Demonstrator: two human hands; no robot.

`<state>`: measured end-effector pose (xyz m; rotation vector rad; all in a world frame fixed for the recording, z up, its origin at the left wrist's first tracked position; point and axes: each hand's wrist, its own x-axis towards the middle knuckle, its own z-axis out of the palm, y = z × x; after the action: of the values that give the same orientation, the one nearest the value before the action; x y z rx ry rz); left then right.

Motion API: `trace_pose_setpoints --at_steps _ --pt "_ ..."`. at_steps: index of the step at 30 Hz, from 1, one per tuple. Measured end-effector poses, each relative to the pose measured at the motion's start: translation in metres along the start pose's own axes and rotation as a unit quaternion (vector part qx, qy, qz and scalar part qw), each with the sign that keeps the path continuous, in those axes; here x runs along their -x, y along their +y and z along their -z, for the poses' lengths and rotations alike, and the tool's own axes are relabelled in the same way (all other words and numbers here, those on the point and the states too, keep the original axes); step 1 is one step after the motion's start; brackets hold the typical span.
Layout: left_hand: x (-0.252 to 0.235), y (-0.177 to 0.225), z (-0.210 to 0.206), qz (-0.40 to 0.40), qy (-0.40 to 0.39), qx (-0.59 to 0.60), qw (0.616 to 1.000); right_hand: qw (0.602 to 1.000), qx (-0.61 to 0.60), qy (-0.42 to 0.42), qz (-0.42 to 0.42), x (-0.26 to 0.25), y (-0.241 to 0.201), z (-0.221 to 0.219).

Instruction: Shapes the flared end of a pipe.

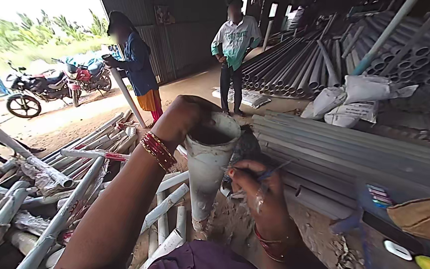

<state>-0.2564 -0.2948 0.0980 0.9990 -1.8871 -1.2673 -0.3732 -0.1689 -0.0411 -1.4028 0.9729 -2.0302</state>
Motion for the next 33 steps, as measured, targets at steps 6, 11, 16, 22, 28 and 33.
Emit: trace_pose_setpoints --at_steps 6,11,16,22,28,33 --pt "-0.008 -0.004 0.014 0.017 0.021 0.003 1.000 0.989 0.088 -0.086 0.082 0.015 0.017 -0.002" --pt "-0.009 0.000 0.002 0.012 0.015 -0.002 1.000 0.909 0.258 0.109 0.308 -0.017 0.009 -0.021" --pt "-0.012 0.000 -0.008 0.001 0.006 0.005 1.000 0.814 0.328 0.212 0.430 -0.027 0.018 -0.034" --pt "-0.011 0.002 -0.008 0.007 0.010 0.014 1.000 0.856 0.319 0.102 0.393 -0.035 0.015 -0.029" --pt "-0.013 0.001 -0.009 0.007 -0.001 0.013 1.000 0.893 0.306 -0.014 0.329 -0.002 0.029 -0.035" --pt "-0.015 0.003 -0.010 -0.006 -0.004 0.003 1.000 0.889 0.263 -0.200 0.315 0.005 0.022 -0.008"
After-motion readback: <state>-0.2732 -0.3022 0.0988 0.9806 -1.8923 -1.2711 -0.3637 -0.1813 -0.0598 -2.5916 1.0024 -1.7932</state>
